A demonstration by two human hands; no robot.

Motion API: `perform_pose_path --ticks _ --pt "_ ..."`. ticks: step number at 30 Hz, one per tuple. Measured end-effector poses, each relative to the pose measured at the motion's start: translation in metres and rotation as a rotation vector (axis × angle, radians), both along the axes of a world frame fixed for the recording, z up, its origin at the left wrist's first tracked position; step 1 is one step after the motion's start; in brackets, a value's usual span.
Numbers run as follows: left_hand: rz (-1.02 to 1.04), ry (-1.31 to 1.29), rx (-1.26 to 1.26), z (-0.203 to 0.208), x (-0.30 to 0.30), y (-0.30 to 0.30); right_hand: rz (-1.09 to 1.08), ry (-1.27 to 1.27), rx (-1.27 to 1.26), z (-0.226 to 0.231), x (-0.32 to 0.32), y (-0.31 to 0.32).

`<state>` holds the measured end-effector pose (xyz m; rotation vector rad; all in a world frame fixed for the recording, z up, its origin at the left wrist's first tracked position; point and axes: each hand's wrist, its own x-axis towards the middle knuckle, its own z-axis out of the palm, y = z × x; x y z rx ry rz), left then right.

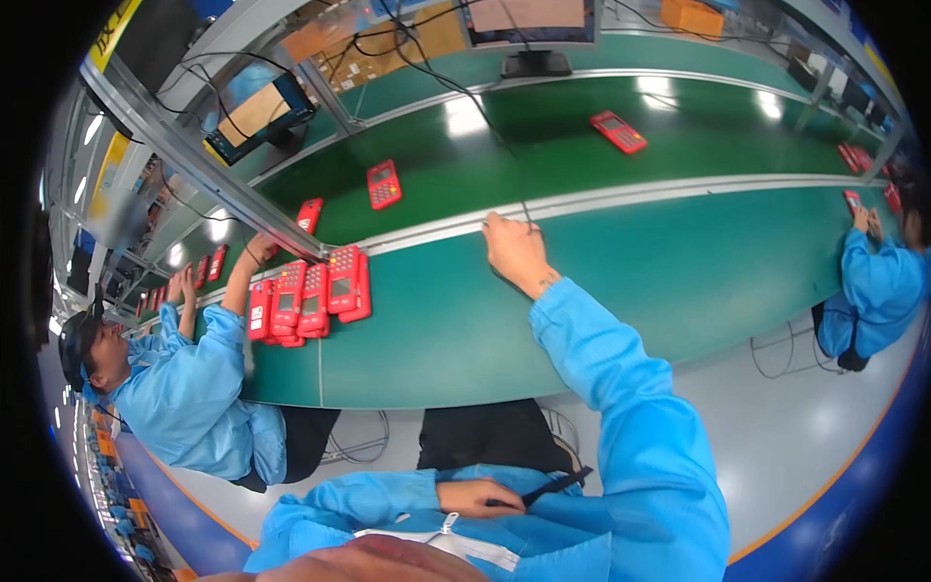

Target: The person tests handheld electronic devices on an assembly line by taking them from the conveyor belt, plugging a cable into each device, unplugging the cable, and placing them onto the table and belt.

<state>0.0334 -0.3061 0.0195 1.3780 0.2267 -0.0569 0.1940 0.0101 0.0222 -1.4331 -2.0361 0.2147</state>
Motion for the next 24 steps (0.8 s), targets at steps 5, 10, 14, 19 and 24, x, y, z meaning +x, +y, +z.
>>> perform_pose_path --ticks 5,10,14,19,24 --pt "0.088 0.081 0.355 -0.005 -0.007 -0.027 0.005 -0.002 0.048 -0.004 0.000 0.005" --pt "0.055 0.052 0.321 -0.007 0.024 -0.031 0.050 0.000 0.061 -0.004 0.001 0.008" --pt "-0.086 0.055 0.264 -0.016 0.044 -0.041 0.046 -0.004 0.055 0.001 0.003 0.004" --pt "-0.073 0.161 0.228 -0.010 0.036 -0.031 0.018 -0.054 -0.010 -0.007 0.009 0.005" --pt "-0.013 0.198 0.369 -0.007 0.011 -0.031 0.044 -0.045 0.027 -0.005 0.003 0.002"
